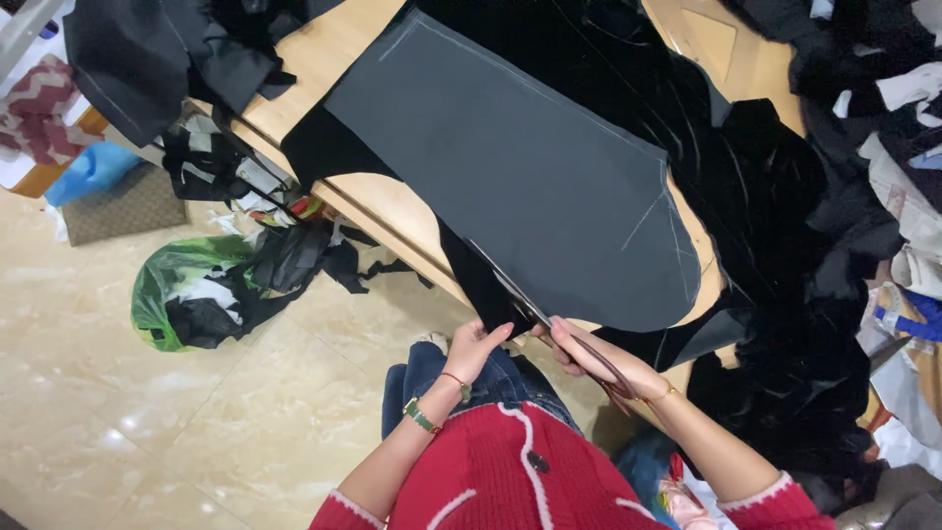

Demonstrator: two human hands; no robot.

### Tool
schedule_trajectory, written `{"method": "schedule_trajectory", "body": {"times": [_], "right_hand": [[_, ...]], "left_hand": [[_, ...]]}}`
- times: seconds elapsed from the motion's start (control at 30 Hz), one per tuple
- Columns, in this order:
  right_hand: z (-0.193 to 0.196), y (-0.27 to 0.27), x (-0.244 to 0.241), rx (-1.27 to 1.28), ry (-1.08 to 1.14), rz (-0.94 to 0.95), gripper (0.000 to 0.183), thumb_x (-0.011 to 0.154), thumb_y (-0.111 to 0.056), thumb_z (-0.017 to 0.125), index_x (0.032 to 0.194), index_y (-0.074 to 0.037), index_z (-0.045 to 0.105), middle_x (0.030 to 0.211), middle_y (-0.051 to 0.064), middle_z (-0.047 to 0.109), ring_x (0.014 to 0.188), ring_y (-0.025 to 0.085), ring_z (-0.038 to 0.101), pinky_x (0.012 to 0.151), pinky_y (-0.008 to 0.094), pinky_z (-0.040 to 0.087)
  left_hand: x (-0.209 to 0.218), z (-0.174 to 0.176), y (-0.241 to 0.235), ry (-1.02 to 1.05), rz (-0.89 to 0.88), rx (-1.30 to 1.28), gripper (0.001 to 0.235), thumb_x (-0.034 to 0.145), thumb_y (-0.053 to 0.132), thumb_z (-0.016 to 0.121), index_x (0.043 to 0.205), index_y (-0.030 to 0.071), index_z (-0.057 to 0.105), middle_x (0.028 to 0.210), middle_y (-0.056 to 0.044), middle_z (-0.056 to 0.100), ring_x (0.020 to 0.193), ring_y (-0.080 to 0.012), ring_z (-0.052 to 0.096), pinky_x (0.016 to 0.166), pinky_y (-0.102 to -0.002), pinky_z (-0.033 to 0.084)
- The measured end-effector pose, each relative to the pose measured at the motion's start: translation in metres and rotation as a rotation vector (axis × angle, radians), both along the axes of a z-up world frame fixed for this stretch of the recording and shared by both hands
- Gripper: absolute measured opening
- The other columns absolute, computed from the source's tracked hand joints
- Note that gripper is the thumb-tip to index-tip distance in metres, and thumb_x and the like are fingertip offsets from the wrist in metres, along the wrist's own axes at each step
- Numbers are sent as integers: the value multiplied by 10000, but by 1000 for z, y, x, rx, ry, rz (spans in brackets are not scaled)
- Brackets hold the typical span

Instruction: The person is cutting out a garment piece from black velvet fabric using large fabric scissors, following a pattern template.

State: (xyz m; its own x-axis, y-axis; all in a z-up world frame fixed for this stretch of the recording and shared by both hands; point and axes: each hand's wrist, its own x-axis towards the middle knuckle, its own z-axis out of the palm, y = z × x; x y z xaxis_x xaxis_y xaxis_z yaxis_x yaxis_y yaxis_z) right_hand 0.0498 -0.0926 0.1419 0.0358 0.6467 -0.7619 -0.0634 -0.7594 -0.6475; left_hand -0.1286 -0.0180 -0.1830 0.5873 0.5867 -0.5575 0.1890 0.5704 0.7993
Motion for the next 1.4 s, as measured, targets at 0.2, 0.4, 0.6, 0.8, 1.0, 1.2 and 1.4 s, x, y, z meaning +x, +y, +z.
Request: {"method": "schedule_trajectory", "body": {"times": [0.2, 0.4, 0.6, 0.8, 1.0, 1.2, 1.4], "right_hand": [[-14, 8, 1, 28, -45, 26, 420, 1082, -487, 297, 1031, -116, 487, 801, -64, 257, 625, 48, 297, 517, 184, 280], [-1, 18, 1, 49, -92, 96, 434, 1087, -496, 315, 1041, -108, 504, 760, -49, 294, 593, 75, 322, 505, 218, 323], [-4, 27, 1, 59, -94, 129, 512, 1080, -500, 282, 1180, -51, 506, 799, -16, 316, 647, 87, 378, 573, 234, 362], [25, 56, -6, 103, -135, 201, 533, 1076, -582, 257, 887, -127, 460, 653, 4, 414, 590, 136, 453, 579, 288, 421], [1, 56, -3, 27, -166, 169, 426, 1075, -537, 315, 993, -148, 469, 725, -50, 332, 580, 63, 349, 530, 212, 333], [-7, 58, -1, 21, -192, 170, 427, 1078, -542, 369, 952, -155, 500, 714, -53, 304, 548, 81, 341, 481, 219, 307], [5, 84, -3, 10, -147, 149, 536, 1037, -613, 325, 1132, -127, 530, 765, -46, 302, 627, 71, 314, 558, 210, 329]], "left_hand": [[-1, 14, 1, -27, 15, -46, 356, 809, 278, 930, 1085, 90, 809, 974, 2, 813, 857, -15, 715, 827, -190, 569], [9, 122, 20, -70, 77, -99, 419, 830, 291, 909, 1167, 77, 781, 1043, -26, 802, 928, -45, 705, 882, -242, 580], [7, 17, 20, 69, 130, -80, 503, 985, 521, 706, 1150, 47, 719, 1066, -49, 696, 991, -120, 654, 920, -292, 581], [6, 3, 18, 87, 119, -92, 445, 937, 531, 762, 1015, 94, 731, 970, 23, 702, 906, -63, 635, 871, -237, 579], [3, 21, 23, 103, 106, -99, 526, 925, 561, 768, 1054, 53, 718, 949, 21, 623, 919, -73, 592, 868, -253, 568], [0, 40, 25, 70, 98, -73, 369, 952, 483, 749, 879, 123, 711, 797, 28, 594, 828, -69, 595, 793, -204, 568], [0, 33, 26, 50, 91, -87, 371, 941, 489, 766, 858, 133, 698, 751, 33, 591, 784, -61, 595, 758, -196, 552]]}}
